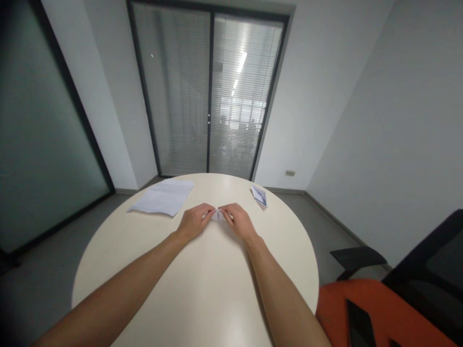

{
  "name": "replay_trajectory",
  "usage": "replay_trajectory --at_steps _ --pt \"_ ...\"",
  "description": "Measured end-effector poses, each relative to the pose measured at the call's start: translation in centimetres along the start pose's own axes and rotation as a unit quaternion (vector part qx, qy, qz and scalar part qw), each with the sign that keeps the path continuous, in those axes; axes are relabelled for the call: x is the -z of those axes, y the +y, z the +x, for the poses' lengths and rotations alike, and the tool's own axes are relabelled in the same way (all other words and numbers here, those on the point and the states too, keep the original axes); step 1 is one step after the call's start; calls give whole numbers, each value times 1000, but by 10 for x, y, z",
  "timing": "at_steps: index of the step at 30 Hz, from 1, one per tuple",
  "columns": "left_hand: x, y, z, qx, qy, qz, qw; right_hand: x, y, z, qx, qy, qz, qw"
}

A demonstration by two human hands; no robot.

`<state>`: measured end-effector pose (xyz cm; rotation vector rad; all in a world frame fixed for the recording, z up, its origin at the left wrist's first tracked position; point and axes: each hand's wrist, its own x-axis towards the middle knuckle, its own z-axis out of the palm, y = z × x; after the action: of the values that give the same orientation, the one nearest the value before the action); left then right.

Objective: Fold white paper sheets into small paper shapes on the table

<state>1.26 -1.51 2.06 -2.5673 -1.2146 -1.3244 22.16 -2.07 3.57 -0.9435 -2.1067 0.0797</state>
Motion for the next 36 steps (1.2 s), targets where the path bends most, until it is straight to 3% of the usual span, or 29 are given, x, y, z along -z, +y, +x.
replay_trajectory --at_steps 15,27,36 --pt "-5 -11 2 107 43 -61 991 -4 20 -3 -125 50 54 989" --pt "-5 -23 4 183 69 -99 976 0 30 -7 -169 85 68 980" --pt "-10 -37 8 242 144 -162 946 3 36 -7 -182 121 70 973"
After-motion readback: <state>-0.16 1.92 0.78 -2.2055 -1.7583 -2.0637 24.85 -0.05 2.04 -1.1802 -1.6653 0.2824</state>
